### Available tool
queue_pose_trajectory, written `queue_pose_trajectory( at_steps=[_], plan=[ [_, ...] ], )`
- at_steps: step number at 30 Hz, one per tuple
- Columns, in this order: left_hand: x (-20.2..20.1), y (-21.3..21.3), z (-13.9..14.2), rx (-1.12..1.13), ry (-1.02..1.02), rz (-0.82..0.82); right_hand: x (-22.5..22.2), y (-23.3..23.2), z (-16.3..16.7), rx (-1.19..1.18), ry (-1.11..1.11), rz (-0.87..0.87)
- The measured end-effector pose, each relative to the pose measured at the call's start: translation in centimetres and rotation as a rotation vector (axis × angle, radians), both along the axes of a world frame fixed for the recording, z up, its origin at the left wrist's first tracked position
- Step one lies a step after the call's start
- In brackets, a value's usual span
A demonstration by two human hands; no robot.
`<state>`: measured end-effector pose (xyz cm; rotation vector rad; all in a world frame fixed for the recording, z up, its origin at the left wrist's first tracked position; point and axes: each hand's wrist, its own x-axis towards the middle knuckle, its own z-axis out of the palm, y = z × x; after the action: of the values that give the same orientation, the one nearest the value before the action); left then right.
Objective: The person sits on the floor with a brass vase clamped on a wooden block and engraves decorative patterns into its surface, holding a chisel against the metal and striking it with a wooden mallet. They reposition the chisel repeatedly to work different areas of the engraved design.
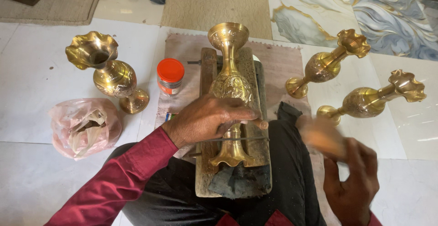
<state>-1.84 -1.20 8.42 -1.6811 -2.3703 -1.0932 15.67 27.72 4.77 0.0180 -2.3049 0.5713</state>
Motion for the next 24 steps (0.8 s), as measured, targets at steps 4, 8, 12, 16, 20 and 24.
queue_pose_trajectory(
  at_steps=[4, 8, 12, 16, 20, 24],
  plan=[
    [-0.1, -0.1, -0.4, 0.039, 0.044, -0.013, -0.2, 0.1, 0.5, -0.027, -0.004, -0.014],
    [0.1, -0.4, -1.2, 0.039, 0.048, 0.033, -0.3, 0.1, 0.8, 0.360, -0.060, -0.061],
    [0.0, -0.6, -1.7, 0.116, 0.000, 0.012, -0.1, 0.2, 0.6, 0.127, -0.001, 0.048],
    [-0.1, -0.7, -1.9, 0.026, 0.022, 0.061, 0.1, 0.6, 0.3, 0.240, -0.018, 0.000],
    [-0.2, -0.9, -2.0, 0.041, 0.056, 0.041, -0.2, 0.7, 0.5, 0.071, 0.061, 0.062],
    [-0.3, -1.2, -2.4, 0.042, 0.047, 0.037, -0.5, 0.3, 1.6, 0.265, -0.013, 0.025]
  ],
)
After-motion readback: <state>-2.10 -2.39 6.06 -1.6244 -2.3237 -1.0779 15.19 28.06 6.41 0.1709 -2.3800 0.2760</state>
